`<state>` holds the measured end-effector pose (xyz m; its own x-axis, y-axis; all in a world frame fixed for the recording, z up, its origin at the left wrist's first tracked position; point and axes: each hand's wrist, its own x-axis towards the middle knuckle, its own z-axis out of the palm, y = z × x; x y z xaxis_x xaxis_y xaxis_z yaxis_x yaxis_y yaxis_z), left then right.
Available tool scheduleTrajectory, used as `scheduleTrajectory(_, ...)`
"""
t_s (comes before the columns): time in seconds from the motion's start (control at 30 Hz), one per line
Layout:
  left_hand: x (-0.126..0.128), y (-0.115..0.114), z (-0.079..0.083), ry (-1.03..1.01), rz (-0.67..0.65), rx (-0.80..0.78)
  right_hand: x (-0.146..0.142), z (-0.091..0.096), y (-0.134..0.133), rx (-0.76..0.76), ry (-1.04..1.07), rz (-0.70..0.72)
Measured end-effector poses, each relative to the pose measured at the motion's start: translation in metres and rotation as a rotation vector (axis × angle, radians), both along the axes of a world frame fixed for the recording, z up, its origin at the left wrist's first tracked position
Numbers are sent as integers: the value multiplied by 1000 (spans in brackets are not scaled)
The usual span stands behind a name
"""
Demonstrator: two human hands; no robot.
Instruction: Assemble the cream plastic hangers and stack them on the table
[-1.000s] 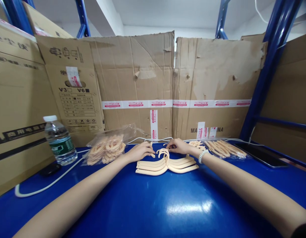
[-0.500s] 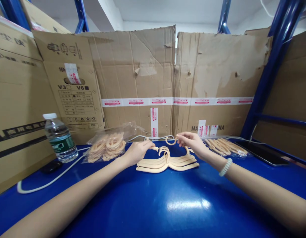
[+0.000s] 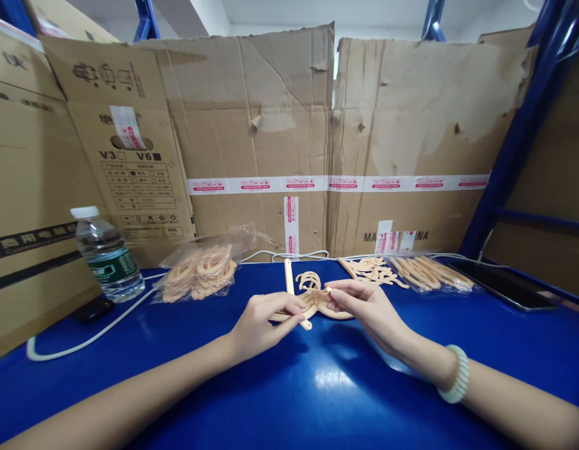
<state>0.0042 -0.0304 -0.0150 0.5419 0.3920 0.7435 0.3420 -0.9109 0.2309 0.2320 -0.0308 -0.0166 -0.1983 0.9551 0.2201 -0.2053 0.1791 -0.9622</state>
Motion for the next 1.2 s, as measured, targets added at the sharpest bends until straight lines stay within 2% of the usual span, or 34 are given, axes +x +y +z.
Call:
scheduleTrajectory(0.27,9,-10,-6,-269,21,-517,-6,-7,-10,-149,94,62)
scheduleTrajectory(0.53,13,-9,-12,-631,-36,-713,-10,-7,-16,-197,116,34)
scheduleTrajectory(0.7,14,-14,-11,-550,-40,-880,-12,-9,-17,-210,127,88)
scheduleTrajectory(0.8,15,-18,-13,-549,-21,-904,-12,-9,-17,-191,86,110)
scheduleTrajectory(1.0,17,-18,-20,-479,89,-826,-11,-13,-17,-222,79,107)
scheduleTrajectory(1.2,19,-20,-22,-470,9,-929,-11,-13,-19,-247,97,210)
